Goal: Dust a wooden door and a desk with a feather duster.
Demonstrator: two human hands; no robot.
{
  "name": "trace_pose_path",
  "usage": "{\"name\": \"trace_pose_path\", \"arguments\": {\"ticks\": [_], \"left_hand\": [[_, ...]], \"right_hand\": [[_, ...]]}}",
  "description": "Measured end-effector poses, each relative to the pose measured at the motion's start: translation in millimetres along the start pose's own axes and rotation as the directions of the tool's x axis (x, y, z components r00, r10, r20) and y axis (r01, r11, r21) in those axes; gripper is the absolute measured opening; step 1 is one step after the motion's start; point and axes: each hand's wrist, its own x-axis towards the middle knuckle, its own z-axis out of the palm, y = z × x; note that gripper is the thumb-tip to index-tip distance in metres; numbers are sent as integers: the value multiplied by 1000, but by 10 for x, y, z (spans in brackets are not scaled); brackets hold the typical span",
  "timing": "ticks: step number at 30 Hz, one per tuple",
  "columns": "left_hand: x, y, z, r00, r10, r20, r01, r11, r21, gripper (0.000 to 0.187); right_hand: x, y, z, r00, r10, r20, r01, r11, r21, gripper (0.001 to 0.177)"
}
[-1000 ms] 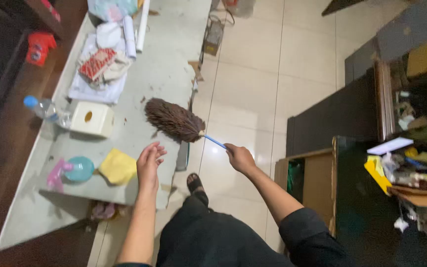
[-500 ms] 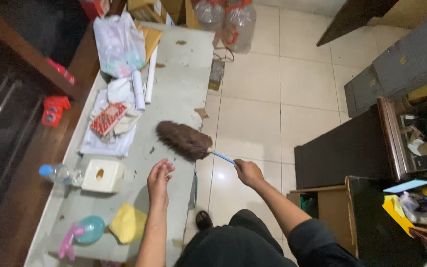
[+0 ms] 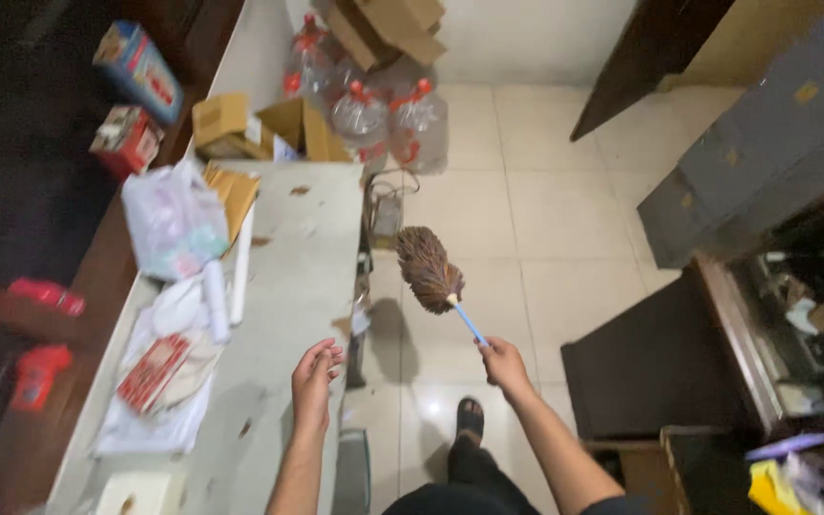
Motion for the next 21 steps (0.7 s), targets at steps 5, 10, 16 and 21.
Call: {"name": "trace_pose_path", "arguments": {"ticks": [5,10,16,21], "left_hand": [[990,-69,1123,997,35,66,-35,999,4,32],[1642,21,2196,990,45,135,-44,999,-8,31],[2172,-12,2822,964,105,246,-134,986,103,33],[2846,-23,3163,964,72,254,-98,991,92,32]], "right_hand": [[631,-481,-669,999,-32,-7,32,998,58,22],[1178,-1161,-1370,999,-14,-41,16,999,46,23],[1830,-1633,-1749,992,-68,-102,94,956,279,29],[2545,-1789,-1854,984,-135,120,105,969,223,19]]}}
